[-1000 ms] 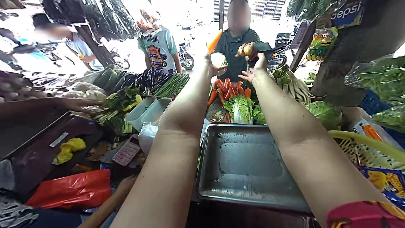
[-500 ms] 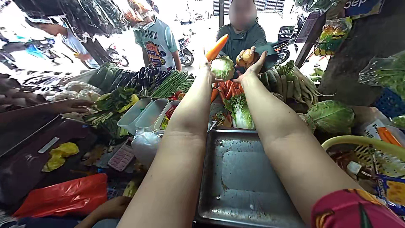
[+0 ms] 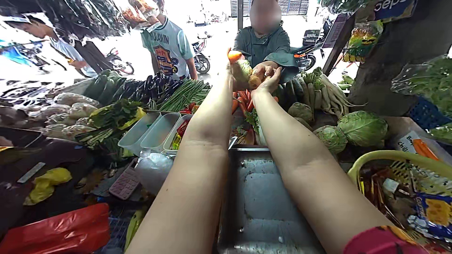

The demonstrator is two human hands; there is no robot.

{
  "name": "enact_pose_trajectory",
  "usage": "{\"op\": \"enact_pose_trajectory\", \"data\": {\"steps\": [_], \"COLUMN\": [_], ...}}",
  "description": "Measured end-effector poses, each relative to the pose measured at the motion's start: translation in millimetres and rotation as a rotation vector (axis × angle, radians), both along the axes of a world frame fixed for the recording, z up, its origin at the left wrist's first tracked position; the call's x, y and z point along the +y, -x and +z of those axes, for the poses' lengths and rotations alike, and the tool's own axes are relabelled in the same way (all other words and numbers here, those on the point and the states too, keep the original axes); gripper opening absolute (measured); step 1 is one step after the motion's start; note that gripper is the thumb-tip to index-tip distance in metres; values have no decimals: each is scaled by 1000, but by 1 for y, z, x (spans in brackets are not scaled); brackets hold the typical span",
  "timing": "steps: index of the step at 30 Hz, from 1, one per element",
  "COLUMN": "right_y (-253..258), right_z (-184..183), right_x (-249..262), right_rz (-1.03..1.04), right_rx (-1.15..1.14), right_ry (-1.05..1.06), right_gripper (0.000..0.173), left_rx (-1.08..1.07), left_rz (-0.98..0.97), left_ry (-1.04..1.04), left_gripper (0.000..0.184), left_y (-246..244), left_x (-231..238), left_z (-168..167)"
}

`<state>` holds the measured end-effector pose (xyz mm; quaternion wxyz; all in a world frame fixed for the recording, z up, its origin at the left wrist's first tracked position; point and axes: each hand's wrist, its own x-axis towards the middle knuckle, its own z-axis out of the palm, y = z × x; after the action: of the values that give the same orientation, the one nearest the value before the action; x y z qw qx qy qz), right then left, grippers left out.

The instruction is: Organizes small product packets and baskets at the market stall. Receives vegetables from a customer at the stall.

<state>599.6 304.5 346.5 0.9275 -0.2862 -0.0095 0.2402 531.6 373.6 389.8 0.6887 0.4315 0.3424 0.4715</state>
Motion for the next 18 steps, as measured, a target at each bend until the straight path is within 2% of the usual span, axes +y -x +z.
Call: {"op": "enact_pose_trajectory", "data": {"steps": [2,3,5,7,10,14,18], "right_y": [4,6,12,12,12,27,3], "right_z": [-2,-1,1,-2,-5,11,-3], "right_x": [1,1,2,9,10,-16,0], "right_rz": [-29,-49,-94,-154,-198,-148,-156], "right_rx": [45,64,81,84,97,114,64], "right_ry": [20,31,69,107,148,17,-126], "right_gripper": [75,75,69,64,62,61,65], "left_rx": [-18,-47,-134,-201,-297,-382,-497], "left_rz": [-24,-51,-113,-149,-130,-110,-156], "left_ry": [-44,-72,-107,-57,22,82,36], "left_gripper": [52,48,45,50,53,58,54], "left_y": [0,-1,-3,-5,-12,-15,-15], "left_x": [6,11,20,20,-8,-22,-22], "left_z": [-5,-10,-21,-29,-29,-33,-41]}}
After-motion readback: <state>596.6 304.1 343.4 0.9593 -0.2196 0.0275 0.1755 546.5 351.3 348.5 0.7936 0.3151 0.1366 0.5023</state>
